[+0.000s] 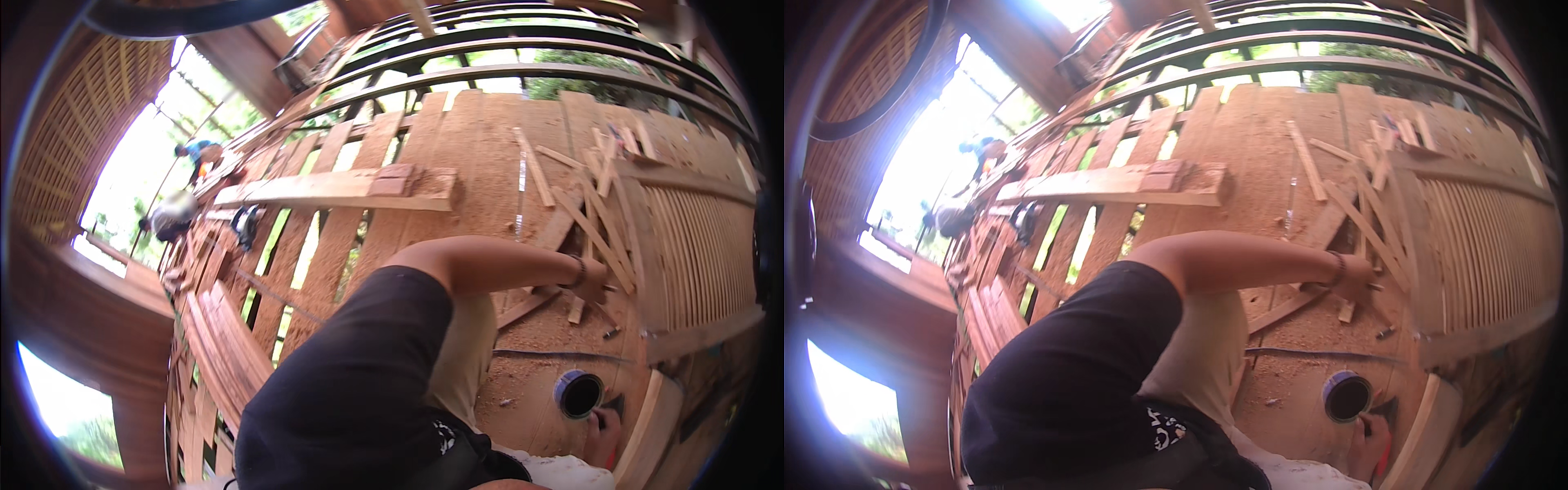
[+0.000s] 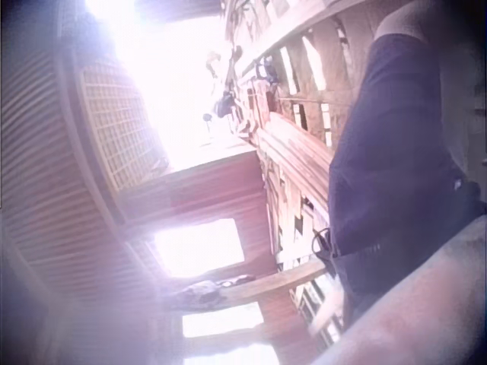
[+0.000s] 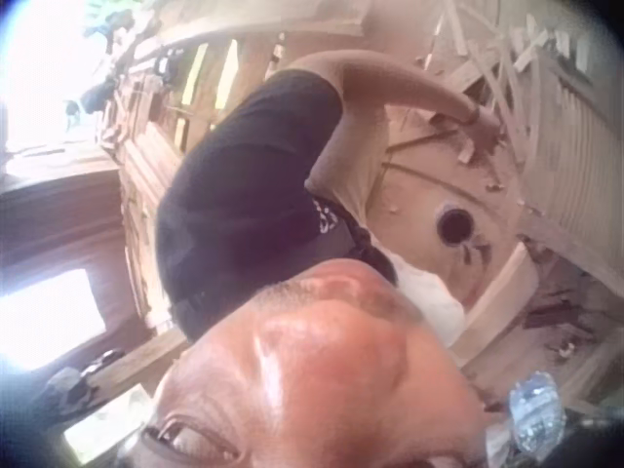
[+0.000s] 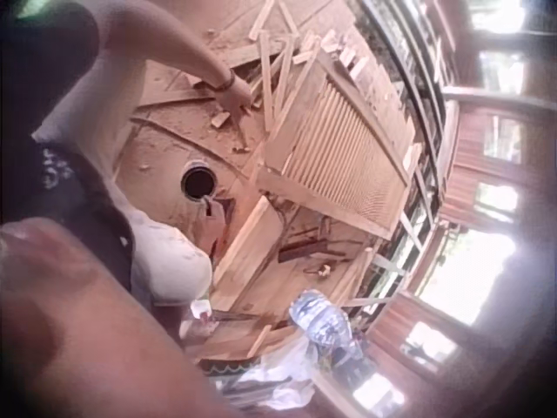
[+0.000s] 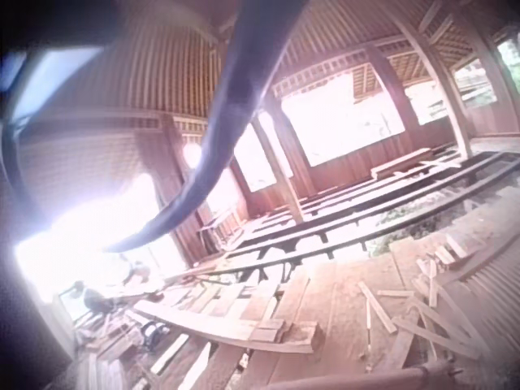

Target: The person sits on the floor and assembles a wooden structure by applying glue to small wooden pieces and attaching them to a larger frame. They use a hammer to secure the pieces and a saw to trim excess wood. The person also uses a chisel to smooth the edges of the wood.

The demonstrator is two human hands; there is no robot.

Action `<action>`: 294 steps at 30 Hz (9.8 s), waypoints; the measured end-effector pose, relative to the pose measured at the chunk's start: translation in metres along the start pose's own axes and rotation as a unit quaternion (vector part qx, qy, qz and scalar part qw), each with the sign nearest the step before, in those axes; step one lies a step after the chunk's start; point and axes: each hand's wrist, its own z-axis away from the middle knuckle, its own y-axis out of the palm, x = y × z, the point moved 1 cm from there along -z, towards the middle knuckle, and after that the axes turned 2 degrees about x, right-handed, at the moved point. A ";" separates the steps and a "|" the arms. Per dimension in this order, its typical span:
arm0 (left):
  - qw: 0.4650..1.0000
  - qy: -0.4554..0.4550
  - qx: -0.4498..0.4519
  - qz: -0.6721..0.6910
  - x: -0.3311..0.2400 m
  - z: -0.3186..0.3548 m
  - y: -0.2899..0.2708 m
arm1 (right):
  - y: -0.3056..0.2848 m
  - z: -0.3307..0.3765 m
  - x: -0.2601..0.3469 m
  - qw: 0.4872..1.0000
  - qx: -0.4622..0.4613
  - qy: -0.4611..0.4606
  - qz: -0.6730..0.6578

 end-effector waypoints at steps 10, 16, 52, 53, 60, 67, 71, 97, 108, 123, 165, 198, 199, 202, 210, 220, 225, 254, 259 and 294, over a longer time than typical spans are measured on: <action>0.985 -0.053 -0.010 0.166 -0.027 0.023 -0.036 | 0.040 -0.123 0.064 0.884 0.320 -0.140 0.309; 0.987 -0.035 -0.022 0.154 -0.035 0.019 -0.037 | 0.039 -0.122 0.051 0.862 0.340 -0.139 0.351; 0.929 -0.119 0.071 0.342 -0.047 0.012 -0.016 | -0.011 -0.126 -0.026 0.683 -0.428 0.142 -0.574; 0.930 -0.120 0.073 0.339 -0.046 0.013 -0.016 | -0.013 -0.131 -0.023 0.658 -0.440 0.138 -0.595; 0.930 -0.136 0.092 0.328 -0.053 0.008 -0.009 | -0.005 -0.147 -0.011 0.613 -0.474 0.155 -0.613; 0.936 -0.126 0.099 0.313 -0.045 0.004 -0.002 | -0.004 -0.132 0.024 0.695 -0.402 0.205 -0.560; 0.934 -0.142 0.107 0.310 -0.048 0.002 -0.002 | -0.002 -0.133 0.035 0.727 -0.429 0.067 -0.532; 0.930 -0.146 0.130 0.310 -0.043 -0.002 0.005 | 0.012 -0.125 0.026 0.766 -0.378 -0.063 -0.516; 0.932 -0.167 0.152 0.285 -0.042 -0.012 0.014 | 0.004 -0.108 0.010 0.862 -0.357 0.032 -0.360; 0.937 -0.161 0.143 0.276 -0.051 -0.014 0.008 | 0.025 -0.094 0.013 0.892 -0.320 0.051 -0.314; 0.969 -0.133 0.118 0.174 -0.042 -0.013 0.009 | 0.008 -0.111 0.001 0.896 -0.301 0.078 -0.316; 0.959 -0.144 0.135 0.202 -0.043 -0.024 0.020 | 0.003 -0.099 -0.004 0.875 -0.332 0.039 -0.351; 0.961 -0.140 0.130 0.198 -0.040 -0.024 0.019 | -0.005 -0.093 -0.009 0.881 -0.342 0.075 -0.319; 0.962 -0.137 0.119 0.203 -0.028 -0.026 0.018 | -0.011 -0.078 -0.025 0.859 -0.414 0.123 -0.274; 0.959 -0.144 0.123 0.210 -0.035 -0.026 0.020 | -0.001 -0.046 -0.032 0.885 -0.296 0.196 -0.302; 0.972 -0.146 0.108 0.150 -0.033 -0.024 0.017 | -0.004 -0.041 -0.055 0.851 -0.283 0.136 -0.420; 0.960 -0.166 0.134 0.179 -0.048 -0.023 0.013 | -0.004 -0.022 -0.050 0.829 -0.312 0.173 -0.430; 0.977 -0.116 0.143 0.109 -0.053 -0.026 0.025 | 0.029 -0.049 0.013 0.991 0.064 -0.067 0.102; 0.977 -0.105 0.139 0.124 -0.053 -0.021 0.020 | 0.038 -0.083 0.033 0.905 0.329 -0.030 0.266; 0.959 -0.058 0.179 0.213 -0.076 -0.023 0.026 | -0.032 -0.102 -0.015 0.850 -0.345 0.188 -0.351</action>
